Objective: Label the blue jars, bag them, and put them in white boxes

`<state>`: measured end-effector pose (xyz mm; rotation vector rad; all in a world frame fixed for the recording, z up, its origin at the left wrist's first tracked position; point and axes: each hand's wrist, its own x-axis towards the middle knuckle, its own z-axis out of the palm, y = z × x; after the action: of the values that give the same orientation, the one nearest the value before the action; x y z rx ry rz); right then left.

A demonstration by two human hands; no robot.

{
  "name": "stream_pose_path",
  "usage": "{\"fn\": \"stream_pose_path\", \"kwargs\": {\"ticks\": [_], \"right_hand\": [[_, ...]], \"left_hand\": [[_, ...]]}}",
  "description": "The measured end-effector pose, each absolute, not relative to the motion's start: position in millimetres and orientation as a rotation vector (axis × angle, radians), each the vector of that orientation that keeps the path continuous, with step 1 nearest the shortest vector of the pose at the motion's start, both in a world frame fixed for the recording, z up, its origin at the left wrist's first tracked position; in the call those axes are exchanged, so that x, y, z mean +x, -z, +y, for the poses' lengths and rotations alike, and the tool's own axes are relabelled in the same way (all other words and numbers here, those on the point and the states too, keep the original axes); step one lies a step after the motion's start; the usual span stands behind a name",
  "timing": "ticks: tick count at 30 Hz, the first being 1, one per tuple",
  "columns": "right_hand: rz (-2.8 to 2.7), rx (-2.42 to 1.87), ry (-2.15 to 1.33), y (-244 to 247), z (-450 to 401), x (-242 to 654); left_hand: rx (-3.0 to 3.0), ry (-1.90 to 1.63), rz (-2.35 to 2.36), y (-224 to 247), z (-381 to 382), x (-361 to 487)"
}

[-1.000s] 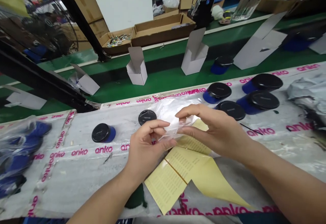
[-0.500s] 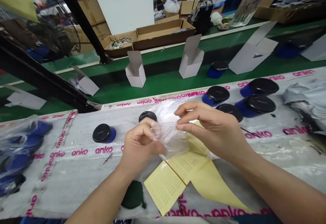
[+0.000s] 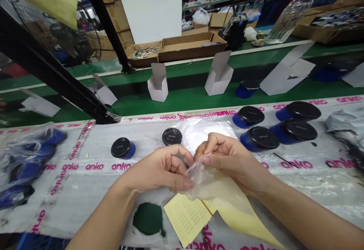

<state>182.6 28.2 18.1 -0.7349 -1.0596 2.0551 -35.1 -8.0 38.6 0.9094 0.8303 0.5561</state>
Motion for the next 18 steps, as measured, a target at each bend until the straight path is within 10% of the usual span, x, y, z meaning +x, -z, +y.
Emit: {"fn": "stream_pose_path", "kwargs": {"ticks": [6,18], "right_hand": [[-1.163,-0.705,-2.138,-20.9,28.4,175.5],[-1.908,-1.188,-1.253,-18.4,55.3,146.8]], "left_hand": [[1.05,-0.7,0.832,-45.6,-3.5,-52.9],[1.326,-0.795,1.574,-29.3,8.3,-59.2]]}}
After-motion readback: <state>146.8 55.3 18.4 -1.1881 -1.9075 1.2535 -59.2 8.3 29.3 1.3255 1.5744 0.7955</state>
